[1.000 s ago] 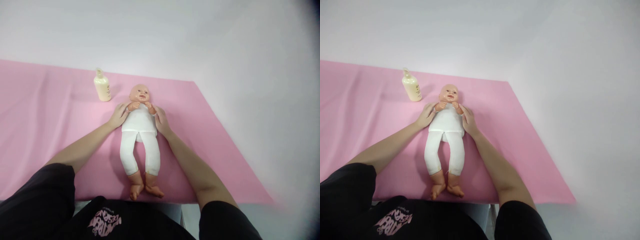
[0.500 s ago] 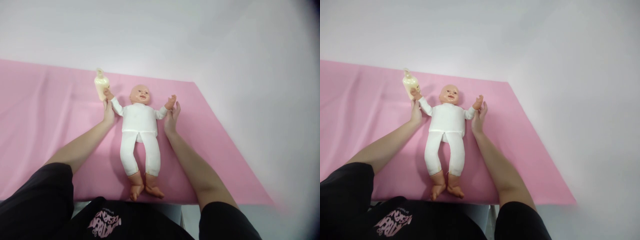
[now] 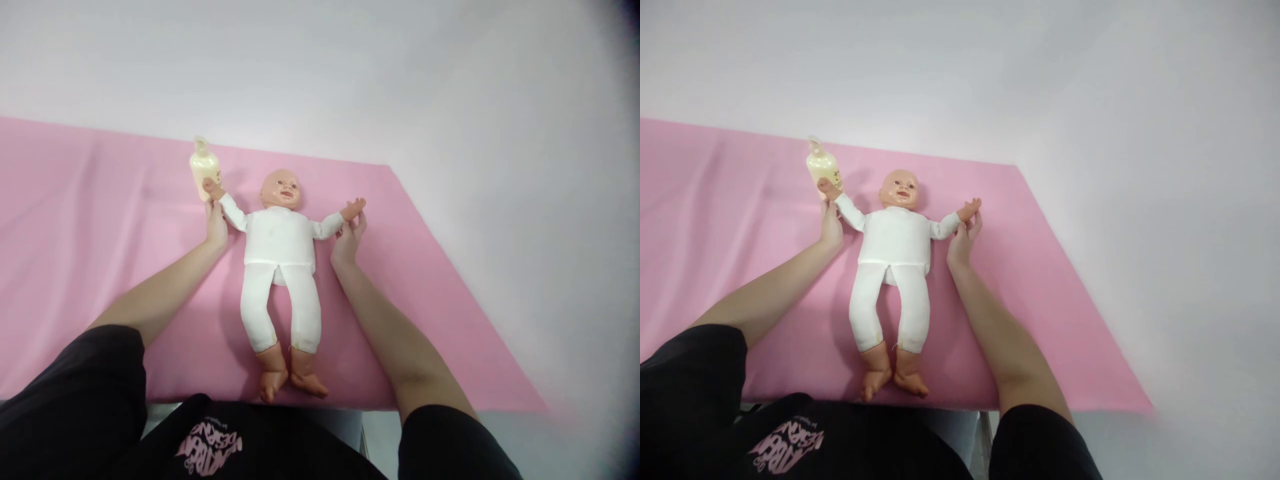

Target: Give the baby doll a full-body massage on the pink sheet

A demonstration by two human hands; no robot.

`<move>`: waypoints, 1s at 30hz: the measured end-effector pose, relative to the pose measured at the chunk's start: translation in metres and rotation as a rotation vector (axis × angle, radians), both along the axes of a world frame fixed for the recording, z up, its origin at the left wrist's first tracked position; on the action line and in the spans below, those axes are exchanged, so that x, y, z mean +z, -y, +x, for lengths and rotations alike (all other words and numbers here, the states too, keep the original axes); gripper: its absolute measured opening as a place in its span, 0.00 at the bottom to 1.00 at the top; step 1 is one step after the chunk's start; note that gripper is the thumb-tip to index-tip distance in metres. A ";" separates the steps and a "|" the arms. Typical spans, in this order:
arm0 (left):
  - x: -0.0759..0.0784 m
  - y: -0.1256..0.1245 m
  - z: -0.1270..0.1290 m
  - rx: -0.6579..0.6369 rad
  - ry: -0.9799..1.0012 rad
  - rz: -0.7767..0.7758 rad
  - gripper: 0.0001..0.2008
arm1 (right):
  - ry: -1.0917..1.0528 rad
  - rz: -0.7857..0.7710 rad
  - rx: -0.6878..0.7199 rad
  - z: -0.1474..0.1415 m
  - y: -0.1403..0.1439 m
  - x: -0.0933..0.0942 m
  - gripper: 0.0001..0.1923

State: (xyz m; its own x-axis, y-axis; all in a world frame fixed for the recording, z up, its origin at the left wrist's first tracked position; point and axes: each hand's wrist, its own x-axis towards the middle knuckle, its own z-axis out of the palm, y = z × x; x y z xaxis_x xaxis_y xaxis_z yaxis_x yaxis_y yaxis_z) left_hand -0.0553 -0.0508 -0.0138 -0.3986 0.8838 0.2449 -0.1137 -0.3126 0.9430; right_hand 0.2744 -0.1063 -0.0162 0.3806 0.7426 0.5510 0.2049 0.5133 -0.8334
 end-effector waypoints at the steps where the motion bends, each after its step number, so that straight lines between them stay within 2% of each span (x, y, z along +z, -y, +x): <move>1: 0.003 0.004 0.002 -0.025 -0.054 0.046 0.24 | 0.041 0.024 0.004 -0.004 0.004 0.004 0.31; 6: 0.016 0.025 0.014 -0.214 -0.375 0.253 0.33 | 0.316 0.060 0.109 -0.024 0.022 0.021 0.27; 10: 0.024 0.036 0.022 -0.374 -0.757 0.341 0.29 | 0.609 0.063 0.211 -0.030 0.026 0.024 0.25; 12: 0.026 0.038 0.023 -0.392 -0.861 0.365 0.26 | 0.657 0.060 0.211 -0.030 0.025 0.022 0.25; 14: 0.026 0.039 0.023 -0.366 -0.871 0.375 0.27 | 0.629 0.051 0.194 -0.029 0.024 0.020 0.26; 17: 0.023 0.038 0.021 -0.301 -0.755 0.348 0.29 | 0.487 0.015 0.153 -0.027 0.022 0.015 0.27; 21: 0.018 0.030 0.016 -0.223 -0.410 0.275 0.31 | 0.262 0.010 0.084 -0.022 0.018 0.012 0.30; 25: 0.008 0.012 0.010 -0.082 -0.016 0.100 0.21 | 0.076 0.010 0.033 -0.014 0.010 0.011 0.29; 28: 0.000 -0.002 0.004 0.032 0.248 -0.037 0.14 | -0.197 -0.114 -0.042 -0.006 0.001 0.006 0.31; 30: -0.006 -0.008 0.001 0.022 0.361 -0.053 0.12 | -0.370 -0.198 -0.096 0.000 -0.005 0.001 0.31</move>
State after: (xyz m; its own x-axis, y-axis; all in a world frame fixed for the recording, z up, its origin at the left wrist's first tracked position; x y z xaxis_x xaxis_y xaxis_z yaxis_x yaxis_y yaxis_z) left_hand -0.0545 -0.0424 -0.0196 -0.4704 0.8816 0.0384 -0.4362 -0.2702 0.8583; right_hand 0.2747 -0.1014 -0.0151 0.5983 0.7720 0.2147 -0.0873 0.3292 -0.9402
